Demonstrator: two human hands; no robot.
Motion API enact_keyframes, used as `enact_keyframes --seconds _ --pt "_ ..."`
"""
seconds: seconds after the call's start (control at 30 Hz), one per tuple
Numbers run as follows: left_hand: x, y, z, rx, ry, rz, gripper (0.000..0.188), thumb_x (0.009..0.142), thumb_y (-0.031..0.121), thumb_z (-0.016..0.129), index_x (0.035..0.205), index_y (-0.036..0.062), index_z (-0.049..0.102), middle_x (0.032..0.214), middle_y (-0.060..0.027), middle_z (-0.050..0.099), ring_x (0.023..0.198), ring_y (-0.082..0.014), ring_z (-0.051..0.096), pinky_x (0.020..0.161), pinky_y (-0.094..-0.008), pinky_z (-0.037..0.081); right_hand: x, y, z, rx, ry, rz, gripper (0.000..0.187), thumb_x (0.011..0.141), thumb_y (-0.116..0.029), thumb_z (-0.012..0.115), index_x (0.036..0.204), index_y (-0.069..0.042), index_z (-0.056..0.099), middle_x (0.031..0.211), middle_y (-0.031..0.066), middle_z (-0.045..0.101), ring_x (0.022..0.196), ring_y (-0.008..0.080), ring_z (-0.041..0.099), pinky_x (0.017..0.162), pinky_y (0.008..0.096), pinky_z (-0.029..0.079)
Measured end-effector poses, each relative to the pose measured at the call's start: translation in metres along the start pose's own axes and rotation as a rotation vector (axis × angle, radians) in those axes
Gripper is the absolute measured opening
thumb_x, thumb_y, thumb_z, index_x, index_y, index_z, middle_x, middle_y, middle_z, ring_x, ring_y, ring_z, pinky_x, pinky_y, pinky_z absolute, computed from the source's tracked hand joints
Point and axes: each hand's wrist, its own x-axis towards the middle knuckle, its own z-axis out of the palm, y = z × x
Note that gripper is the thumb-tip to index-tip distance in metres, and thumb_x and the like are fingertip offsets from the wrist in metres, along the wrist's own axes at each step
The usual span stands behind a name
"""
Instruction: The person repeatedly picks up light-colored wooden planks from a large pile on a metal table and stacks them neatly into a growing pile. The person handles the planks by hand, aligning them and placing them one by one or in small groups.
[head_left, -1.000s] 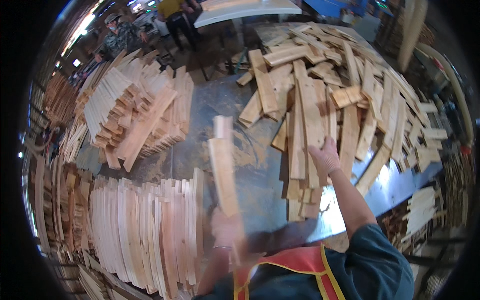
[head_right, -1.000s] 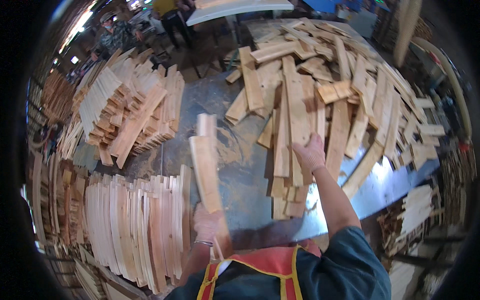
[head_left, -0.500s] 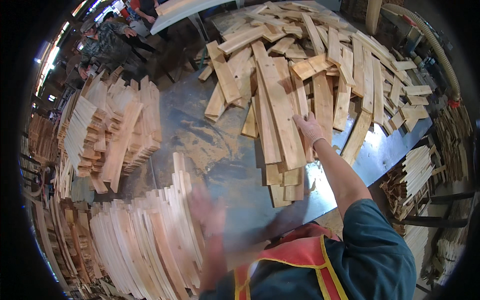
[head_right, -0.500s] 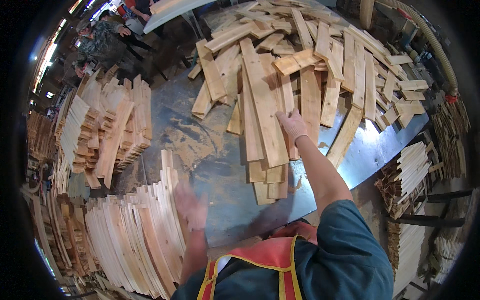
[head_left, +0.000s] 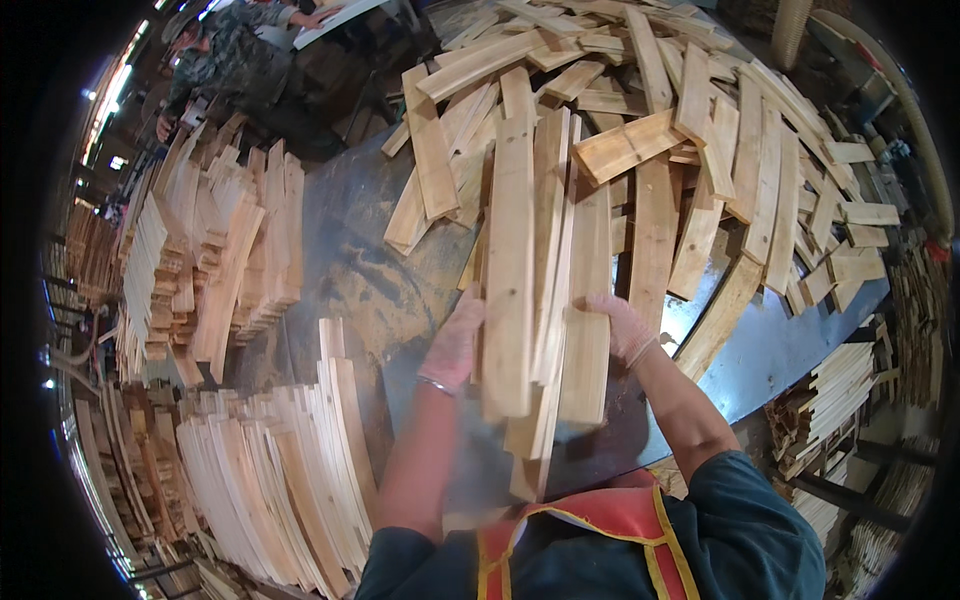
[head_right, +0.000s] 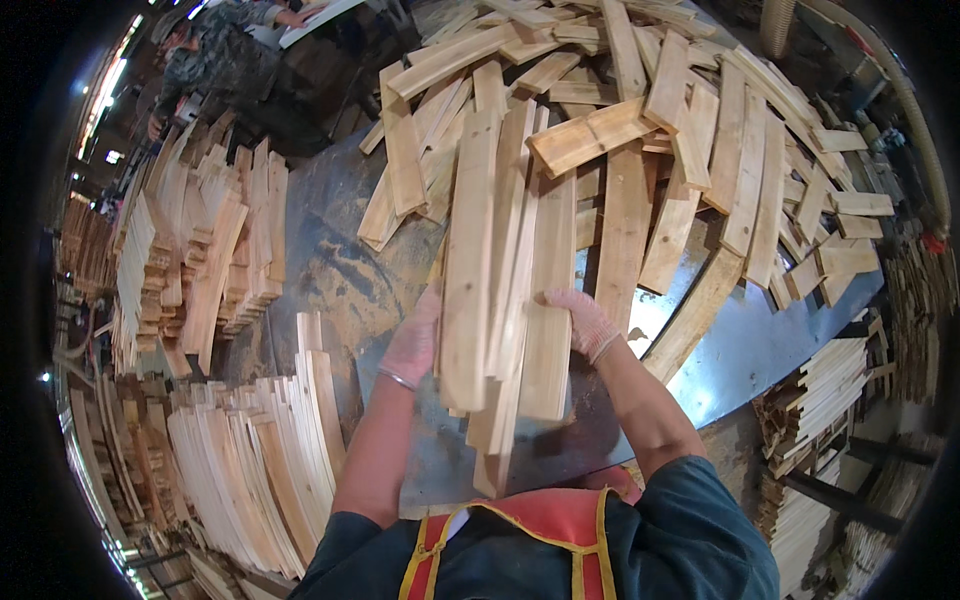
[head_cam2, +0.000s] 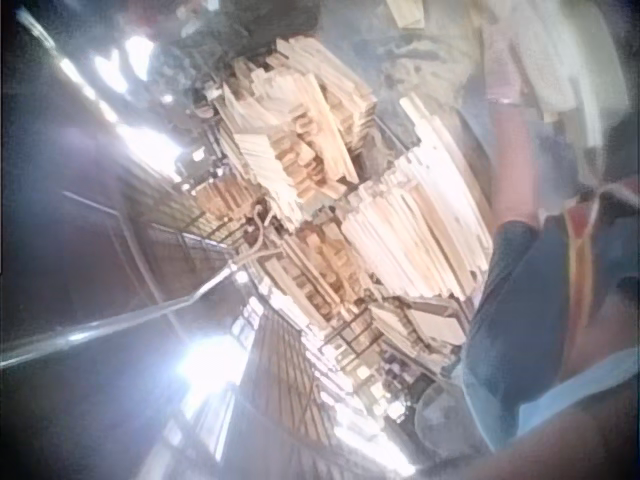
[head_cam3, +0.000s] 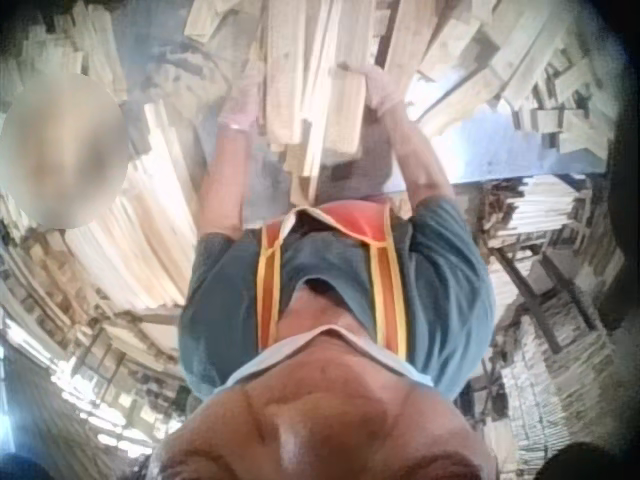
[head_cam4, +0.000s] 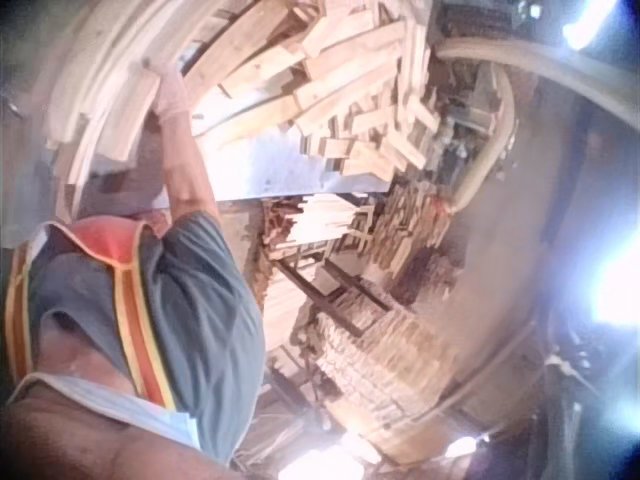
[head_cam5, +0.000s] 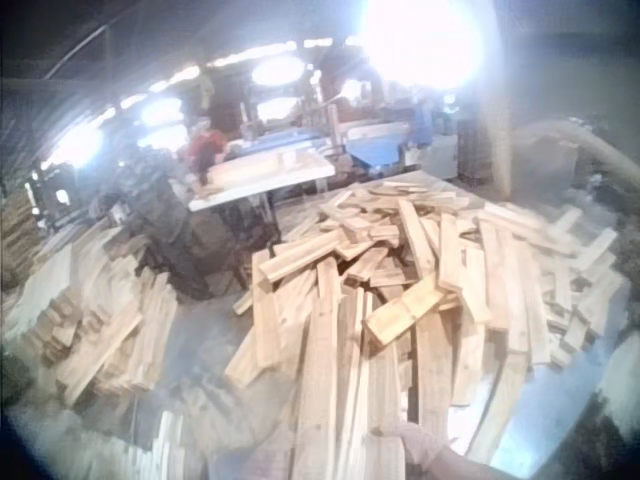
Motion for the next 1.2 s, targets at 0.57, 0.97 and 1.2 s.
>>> enact_keyframes --seconds 0.57,0.97,1.2 --pt "-0.143 0.003 0.020 0.784 0.313 -0.149 0.106 0.085 0.021 0.077 0.172 0.0154 0.016 0.153 -0.0226 0.056 0.134 -0.0408 0.061 0.113 -0.0457 0.050 -0.053 0.088 0.126 -0.406 0.154 -0.139 0.091 0.084 -0.008 0.075 0.163 -0.011 0.029 0.126 0.0134 0.065 0.110 0.0282 0.067 0.096 0.0452 0.060" --pt "-0.321 -0.010 -0.011 1.286 0.660 -0.401 0.095 0.094 0.026 0.070 0.170 0.0090 0.015 0.157 -0.0273 0.046 0.136 -0.0406 0.057 0.113 -0.0470 0.048 -0.066 0.242 0.200 -0.533 0.020 -0.074 0.081 0.087 -0.010 0.079 0.157 -0.004 0.040 0.118 0.0164 0.071 0.103 0.0233 0.070 0.087 0.0392 0.060" --pt "-0.389 -0.069 -0.059 1.353 0.583 -0.463 0.102 0.092 0.056 0.062 0.169 0.0047 0.018 0.171 -0.0253 0.030 0.154 -0.0431 0.038 0.125 -0.0515 0.033 -0.077 0.263 0.275 -2.005 -0.213 0.450 0.082 0.092 -0.073 0.061 0.113 0.004 0.077 0.110 0.0306 0.075 0.109 0.0411 0.074 0.093 0.0457 0.058"
